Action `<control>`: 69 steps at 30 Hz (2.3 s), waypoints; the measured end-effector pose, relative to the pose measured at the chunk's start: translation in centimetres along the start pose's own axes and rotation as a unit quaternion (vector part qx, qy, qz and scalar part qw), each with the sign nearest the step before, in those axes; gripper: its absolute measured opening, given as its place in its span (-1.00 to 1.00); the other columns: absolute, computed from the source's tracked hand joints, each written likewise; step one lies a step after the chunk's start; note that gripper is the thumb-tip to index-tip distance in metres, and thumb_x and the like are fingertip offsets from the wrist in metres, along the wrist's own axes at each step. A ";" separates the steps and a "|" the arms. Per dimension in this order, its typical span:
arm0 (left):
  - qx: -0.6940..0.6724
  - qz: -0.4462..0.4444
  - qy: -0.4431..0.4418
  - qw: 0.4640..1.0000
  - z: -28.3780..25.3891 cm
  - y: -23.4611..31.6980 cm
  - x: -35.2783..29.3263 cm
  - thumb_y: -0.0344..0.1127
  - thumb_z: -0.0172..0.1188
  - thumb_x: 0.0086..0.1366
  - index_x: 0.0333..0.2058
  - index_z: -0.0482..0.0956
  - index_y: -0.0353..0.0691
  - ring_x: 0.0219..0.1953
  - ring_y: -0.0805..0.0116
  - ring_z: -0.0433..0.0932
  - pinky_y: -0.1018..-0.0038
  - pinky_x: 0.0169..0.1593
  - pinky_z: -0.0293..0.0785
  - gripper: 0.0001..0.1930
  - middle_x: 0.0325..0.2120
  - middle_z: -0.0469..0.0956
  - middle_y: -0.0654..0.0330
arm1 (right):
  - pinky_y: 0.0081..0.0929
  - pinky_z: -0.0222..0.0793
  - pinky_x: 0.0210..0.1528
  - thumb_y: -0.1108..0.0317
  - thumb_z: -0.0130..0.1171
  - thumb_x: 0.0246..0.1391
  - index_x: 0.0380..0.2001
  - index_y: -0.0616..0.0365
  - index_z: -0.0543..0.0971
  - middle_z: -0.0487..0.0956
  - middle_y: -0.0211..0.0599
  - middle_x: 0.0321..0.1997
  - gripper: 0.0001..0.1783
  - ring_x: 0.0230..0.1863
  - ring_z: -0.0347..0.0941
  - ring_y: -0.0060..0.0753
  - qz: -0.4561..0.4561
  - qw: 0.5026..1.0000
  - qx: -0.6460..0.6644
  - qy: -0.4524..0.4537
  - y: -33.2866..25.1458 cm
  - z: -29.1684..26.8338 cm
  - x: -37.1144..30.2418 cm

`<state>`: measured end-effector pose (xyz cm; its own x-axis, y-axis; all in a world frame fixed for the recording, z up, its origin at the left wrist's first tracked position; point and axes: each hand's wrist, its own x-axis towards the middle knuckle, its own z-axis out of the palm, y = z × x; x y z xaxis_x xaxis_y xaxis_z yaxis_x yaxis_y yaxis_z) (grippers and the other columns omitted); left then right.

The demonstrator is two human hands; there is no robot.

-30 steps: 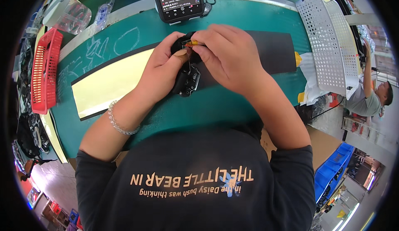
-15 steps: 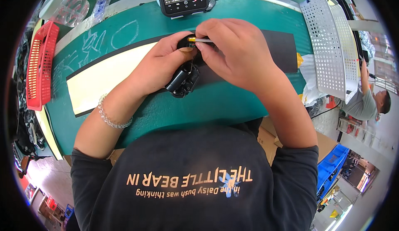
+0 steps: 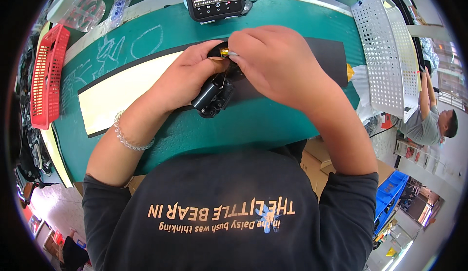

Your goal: The person assembles internal electronic components into a plastic housing by hand, inserting a circuit board, wiring harness, and battery, securing the battery with an adhesive strip.

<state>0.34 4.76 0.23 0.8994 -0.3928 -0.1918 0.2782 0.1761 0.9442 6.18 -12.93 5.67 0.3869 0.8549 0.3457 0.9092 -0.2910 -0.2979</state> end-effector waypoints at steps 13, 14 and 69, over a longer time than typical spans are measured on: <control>-0.060 -0.066 -0.010 0.996 -0.7 0.7 0.1 -0.36 -0.05 0.18 -0.08 0.40 -0.35 -0.41 0.44 0.54 0.52 -0.30 0.51 -0.67 -0.35 0.53 0.12 | -0.12 0.24 -0.43 0.48 0.06 0.02 -0.40 0.20 0.32 0.43 -0.07 -0.54 -0.88 -0.43 0.39 0.08 0.082 0.993 0.001 -0.090 0.1 -1.2 0.7; -0.056 -0.064 0.000 0.996 -0.6 0.5 0.1 -0.36 -0.06 0.18 -0.08 0.39 -0.37 -0.43 0.31 0.59 0.45 -0.30 0.56 -0.66 -0.39 0.55 0.02 | -0.13 0.23 -0.42 0.47 0.06 0.04 -0.40 0.20 0.32 0.43 -0.05 -0.54 -0.88 -0.43 0.38 0.10 0.114 0.986 0.051 -0.113 0.2 -1.5 1.0; -0.089 -0.019 -0.011 0.996 -0.3 0.1 -0.1 -0.50 -0.13 0.25 -0.11 0.23 -0.21 -0.38 0.37 0.55 0.50 -0.35 0.49 -0.77 -0.34 0.42 0.17 | -0.56 0.28 -0.34 0.25 -0.02 0.24 -0.26 0.22 0.35 0.41 -0.33 -0.47 -0.78 -0.44 0.29 -0.56 0.254 0.853 0.439 0.128 -1.4 4.2 -2.1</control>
<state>0.37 5.13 0.23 0.8795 -0.4225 -0.2192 0.3695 0.3159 0.8739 3.41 -12.51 1.58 0.8188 0.5605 0.1238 0.1935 -0.0664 -0.9789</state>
